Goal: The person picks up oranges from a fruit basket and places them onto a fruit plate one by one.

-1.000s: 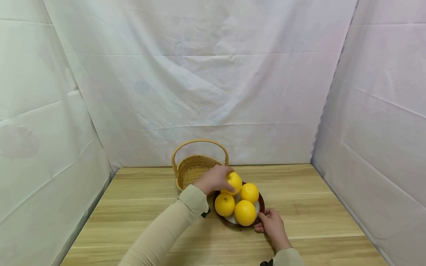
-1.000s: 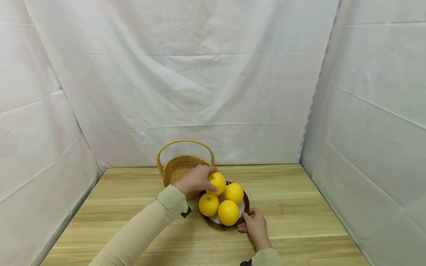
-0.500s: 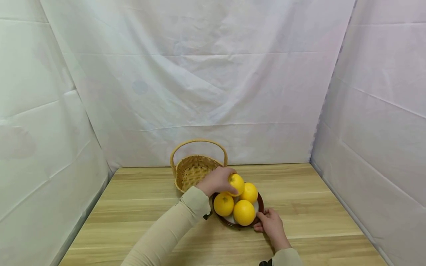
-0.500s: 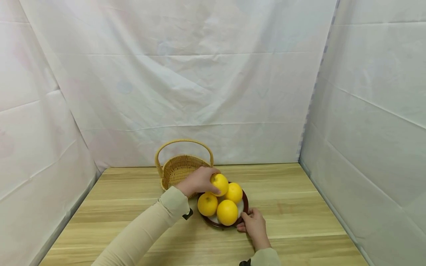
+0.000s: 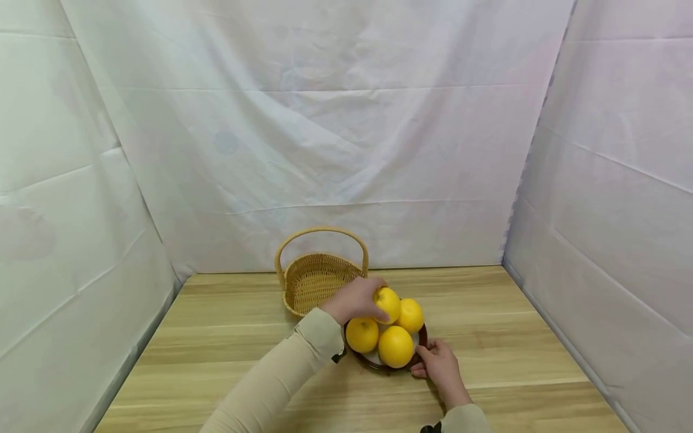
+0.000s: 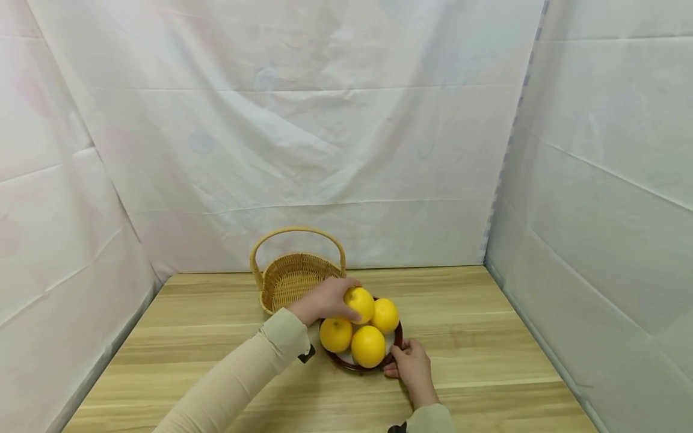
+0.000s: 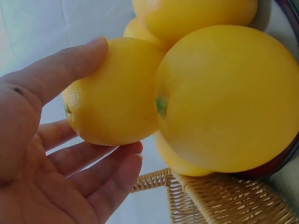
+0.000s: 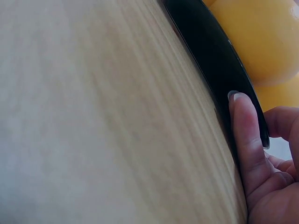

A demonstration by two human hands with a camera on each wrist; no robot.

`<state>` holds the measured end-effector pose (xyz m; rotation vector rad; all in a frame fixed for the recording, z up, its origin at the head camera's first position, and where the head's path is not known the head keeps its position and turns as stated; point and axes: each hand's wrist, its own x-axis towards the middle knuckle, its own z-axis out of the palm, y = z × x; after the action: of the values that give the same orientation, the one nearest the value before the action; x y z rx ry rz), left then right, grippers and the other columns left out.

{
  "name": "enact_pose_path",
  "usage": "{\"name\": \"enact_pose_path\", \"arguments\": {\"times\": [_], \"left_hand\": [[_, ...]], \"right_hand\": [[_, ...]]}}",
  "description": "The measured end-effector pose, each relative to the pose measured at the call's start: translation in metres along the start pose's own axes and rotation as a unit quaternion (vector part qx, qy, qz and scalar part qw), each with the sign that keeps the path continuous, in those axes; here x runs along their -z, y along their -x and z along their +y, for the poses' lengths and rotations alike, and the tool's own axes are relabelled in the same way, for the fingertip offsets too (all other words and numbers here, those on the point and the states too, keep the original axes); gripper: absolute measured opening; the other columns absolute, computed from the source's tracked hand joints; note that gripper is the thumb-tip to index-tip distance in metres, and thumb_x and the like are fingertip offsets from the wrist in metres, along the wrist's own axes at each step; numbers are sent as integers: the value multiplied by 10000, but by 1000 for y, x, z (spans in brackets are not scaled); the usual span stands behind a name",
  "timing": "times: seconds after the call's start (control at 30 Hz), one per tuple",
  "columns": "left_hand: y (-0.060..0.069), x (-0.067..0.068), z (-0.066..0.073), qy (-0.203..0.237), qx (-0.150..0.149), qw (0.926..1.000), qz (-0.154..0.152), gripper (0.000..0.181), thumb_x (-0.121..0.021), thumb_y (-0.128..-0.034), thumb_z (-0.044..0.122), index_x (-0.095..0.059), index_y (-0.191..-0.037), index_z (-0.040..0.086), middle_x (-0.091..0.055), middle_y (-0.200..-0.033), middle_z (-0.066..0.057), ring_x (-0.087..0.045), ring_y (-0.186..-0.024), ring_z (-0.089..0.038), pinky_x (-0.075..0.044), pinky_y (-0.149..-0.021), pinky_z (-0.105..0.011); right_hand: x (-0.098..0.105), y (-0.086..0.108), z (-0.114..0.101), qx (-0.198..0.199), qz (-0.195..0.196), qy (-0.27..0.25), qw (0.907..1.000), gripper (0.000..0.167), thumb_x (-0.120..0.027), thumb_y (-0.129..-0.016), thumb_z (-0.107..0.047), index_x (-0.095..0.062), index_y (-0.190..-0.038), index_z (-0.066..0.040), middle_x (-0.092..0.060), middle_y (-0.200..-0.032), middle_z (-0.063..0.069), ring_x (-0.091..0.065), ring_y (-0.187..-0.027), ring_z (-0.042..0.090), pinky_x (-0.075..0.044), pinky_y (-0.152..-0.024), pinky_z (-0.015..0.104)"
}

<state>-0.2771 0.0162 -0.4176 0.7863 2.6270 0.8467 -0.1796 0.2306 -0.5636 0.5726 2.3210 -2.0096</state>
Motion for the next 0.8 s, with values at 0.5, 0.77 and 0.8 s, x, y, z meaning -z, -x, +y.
{"name": "enact_pose_path", "arguments": {"times": [0.5,0.77,0.8], "left_hand": [[-2,-5,0,-53,-87,9999,-52,741,-855,-810,343,-537,-1447,139,-652,-1322,-28,-633,-1056,-157,-542,-866,-349],[-1,-8,1,-292,-170,9994,-90,789,-827,-838,373,-475,-1496,116,-605,-1404,-55,-610,-1188,-209,-524,-955,-379],[-1,-8,1,-287,-167,9994,-100,790,-825,-841,373,-471,-1500,119,-600,-1411,-55,-607,-1195,-209,-523,-959,-380]], "right_hand": [[1,3,-4,44,-27,36,10000,277,-543,-1028,-130,-474,-1197,78,-658,-881,165,-687,-626,202,-609,-593,345],[1,3,-4,0,-45,48,10000,273,-539,-1026,-122,-472,-1202,76,-664,-903,172,-688,-633,195,-610,-602,339],[1,3,-4,-4,-51,52,10000,274,-536,-1027,-122,-470,-1203,77,-664,-905,174,-689,-634,195,-610,-602,339]]}}
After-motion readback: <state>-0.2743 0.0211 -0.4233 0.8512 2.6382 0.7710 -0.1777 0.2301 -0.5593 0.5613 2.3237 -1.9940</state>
